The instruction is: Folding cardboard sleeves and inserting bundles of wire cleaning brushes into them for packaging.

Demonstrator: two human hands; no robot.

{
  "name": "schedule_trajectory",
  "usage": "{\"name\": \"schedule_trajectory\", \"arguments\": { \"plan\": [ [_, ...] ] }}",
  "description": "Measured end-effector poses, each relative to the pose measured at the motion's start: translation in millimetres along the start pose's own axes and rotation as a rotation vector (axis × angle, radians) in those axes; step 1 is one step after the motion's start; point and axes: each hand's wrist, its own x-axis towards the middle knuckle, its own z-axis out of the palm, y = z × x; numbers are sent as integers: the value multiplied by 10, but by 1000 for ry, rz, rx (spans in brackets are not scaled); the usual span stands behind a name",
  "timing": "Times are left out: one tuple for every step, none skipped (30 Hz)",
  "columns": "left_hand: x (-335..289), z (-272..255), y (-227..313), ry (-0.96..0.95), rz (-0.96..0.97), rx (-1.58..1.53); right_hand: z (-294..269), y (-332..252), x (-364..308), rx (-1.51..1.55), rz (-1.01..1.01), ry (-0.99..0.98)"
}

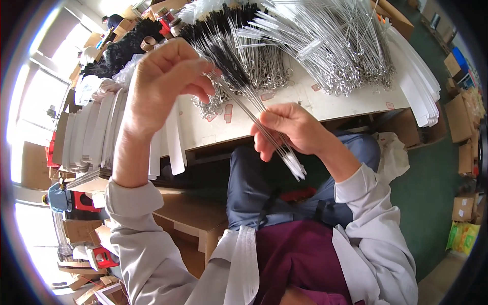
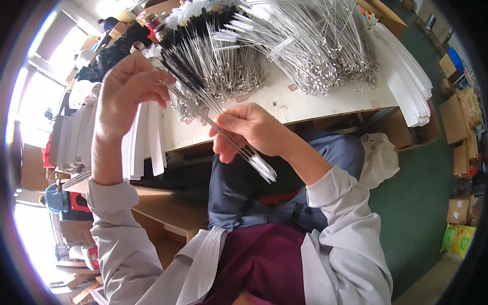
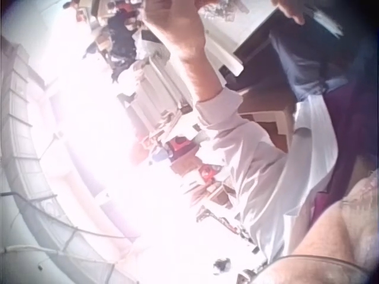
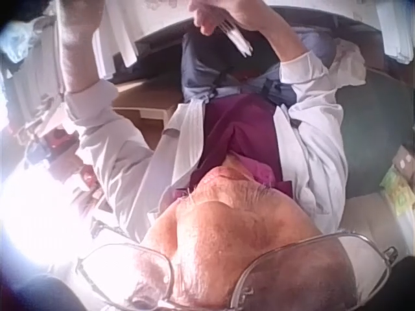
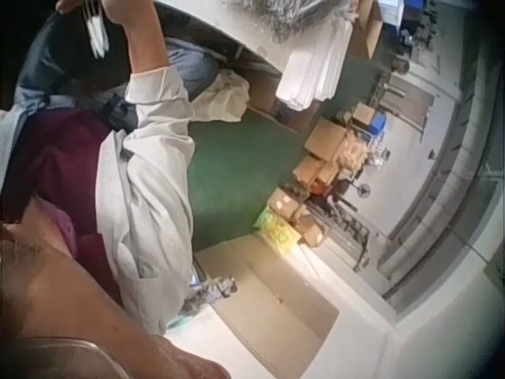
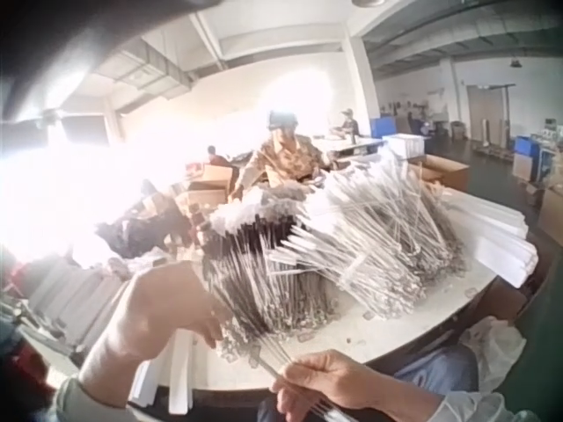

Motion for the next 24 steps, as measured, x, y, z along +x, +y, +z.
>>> {"name": "schedule_trajectory", "arguments": {
  "plan": [
    [-3,-17,-120,7,17,-10,-9,54,-39,17,14,21],
    [6,-22,-225,4,19,-11,-32,118,-78,15,12,24],
    [-1,-31,-300,2,38,13,-48,180,-105,11,15,40],
    [-8,-38,-375,-2,56,37,-49,227,-127,7,19,57],
    [-15,-32,-455,15,48,36,-32,257,-146,-20,19,73],
    [-16,-31,-539,20,46,37,-42,277,-159,-20,22,68],
    [-14,-32,-624,41,47,60,-59,295,-172,-41,33,78],
    [-5,-21,-700,57,48,81,-67,312,-187,-62,45,92],
    [-16,-7,-751,72,43,90,-17,297,-198,-95,52,134],
    [-39,25,-793,74,41,88,-27,323,-202,-94,55,133],
    [-52,74,-837,120,56,157,-62,359,-208,-108,71,157],
    [-69,115,-885,166,70,226,-82,383,-217,-123,87,180],
    [-90,143,-942,175,42,209,-80,398,-231,-123,90,184],
    [-126,185,-980,179,40,209,-63,412,-238,-164,94,230],
    [-159,246,-1018,235,192,357,-50,424,-243,-205,99,276],
    [-186,293,-1051,290,343,505,-42,431,-246,-205,102,273],
    [-207,315,-1080,300,543,673,-37,440,-250,-275,89,292],
    [-266,304,-1055,200,628,859,-32,453,-254,-345,76,309],
    [-308,340,-1113,177,694,937,-31,483,-258,-345,81,306],
    [-344,392,-1193,153,760,1015,-37,521,-259,-382,83,317],
    [-387,421,-1252,111,749,1041,-46,560,-257,-420,86,326],
    [-436,443,-1301,69,736,1068,-57,602,-254,-418,93,319],
    [-501,465,-1327,45,727,1008,-72,645,-250,-482,49,334],
    [-581,439,-1352,49,711,1013,-88,675,-248,-544,5,346]
  ]
}}
